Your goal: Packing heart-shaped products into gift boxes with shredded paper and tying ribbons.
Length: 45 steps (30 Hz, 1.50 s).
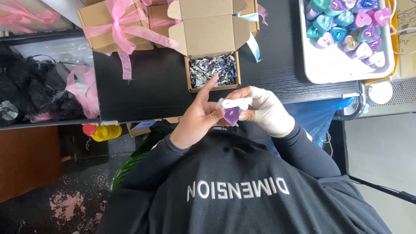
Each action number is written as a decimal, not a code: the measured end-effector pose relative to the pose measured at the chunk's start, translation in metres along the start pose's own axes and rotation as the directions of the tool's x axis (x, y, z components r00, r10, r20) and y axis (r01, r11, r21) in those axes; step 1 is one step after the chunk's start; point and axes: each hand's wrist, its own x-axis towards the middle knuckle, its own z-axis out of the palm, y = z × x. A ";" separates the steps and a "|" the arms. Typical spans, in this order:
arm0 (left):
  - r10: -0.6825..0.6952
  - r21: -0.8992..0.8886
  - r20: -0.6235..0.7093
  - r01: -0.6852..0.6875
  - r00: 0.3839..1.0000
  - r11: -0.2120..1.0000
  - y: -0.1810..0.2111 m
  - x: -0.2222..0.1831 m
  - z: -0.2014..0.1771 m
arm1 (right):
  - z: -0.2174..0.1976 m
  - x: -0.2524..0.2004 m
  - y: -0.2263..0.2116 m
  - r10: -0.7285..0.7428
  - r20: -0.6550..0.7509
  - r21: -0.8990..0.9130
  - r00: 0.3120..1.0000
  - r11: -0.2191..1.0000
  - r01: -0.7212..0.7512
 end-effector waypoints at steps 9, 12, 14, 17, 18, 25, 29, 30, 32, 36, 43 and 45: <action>0.100 -0.033 0.002 -0.099 0.995 0.994 -0.019 0.020 0.009 | -0.016 0.004 -0.002 -0.084 -0.093 0.005 0.992 0.996 0.085; 0.177 -0.032 -0.012 -0.178 0.984 0.984 -0.026 0.024 0.014 | -0.020 0.003 0.009 -0.271 -0.170 -0.175 0.947 0.954 0.242; 0.197 -0.048 -0.043 -0.199 0.979 0.979 -0.030 0.026 0.020 | -0.018 0.001 0.007 -0.381 -0.173 -0.346 0.908 0.887 0.306; 0.229 -0.033 -0.089 -0.233 0.969 0.972 -0.035 0.028 0.026 | -0.011 -0.002 0.001 -0.567 -0.121 -0.632 0.815 0.677 0.377; 0.241 -0.006 -0.106 -0.243 0.965 0.970 -0.037 0.029 0.028 | -0.009 -0.003 -0.002 -0.635 -0.076 -0.741 0.769 0.552 0.382; 0.314 0.111 -0.157 -0.299 0.936 0.948 -0.045 0.033 0.038 | -0.012 -0.007 -0.002 -0.770 0.156 -0.850 0.619 0.215 0.481; 0.314 0.187 -0.099 -0.292 0.944 0.938 -0.042 0.033 0.040 | -0.014 -0.017 0.003 -0.783 0.050 -0.829 0.620 0.313 0.463; 0.314 0.205 -0.081 -0.293 0.946 0.934 -0.040 0.033 0.039 | -0.015 -0.018 0.005 -0.772 0.005 -0.800 0.635 0.378 0.465; 0.304 0.226 -0.058 -0.284 0.951 0.932 -0.037 0.031 0.039 | -0.015 -0.020 0.005 -0.764 -0.019 -0.784 0.644 0.412 0.465; 0.367 0.477 -0.003 -0.321 0.930 0.818 -0.023 0.029 0.040 | -0.008 -0.023 0.006 -0.757 -0.048 -0.766 0.652 0.447 0.462; 0.404 0.495 -0.034 -0.336 0.914 0.801 -0.007 0.014 0.030 | 0.011 -0.015 0.006 -0.798 0.053 -0.801 0.600 0.325 0.503; 0.530 0.559 -0.042 -0.420 0.847 0.715 -0.005 0.011 0.024 | 0.014 -0.012 0.006 -0.784 0.146 -0.792 0.603 0.272 0.546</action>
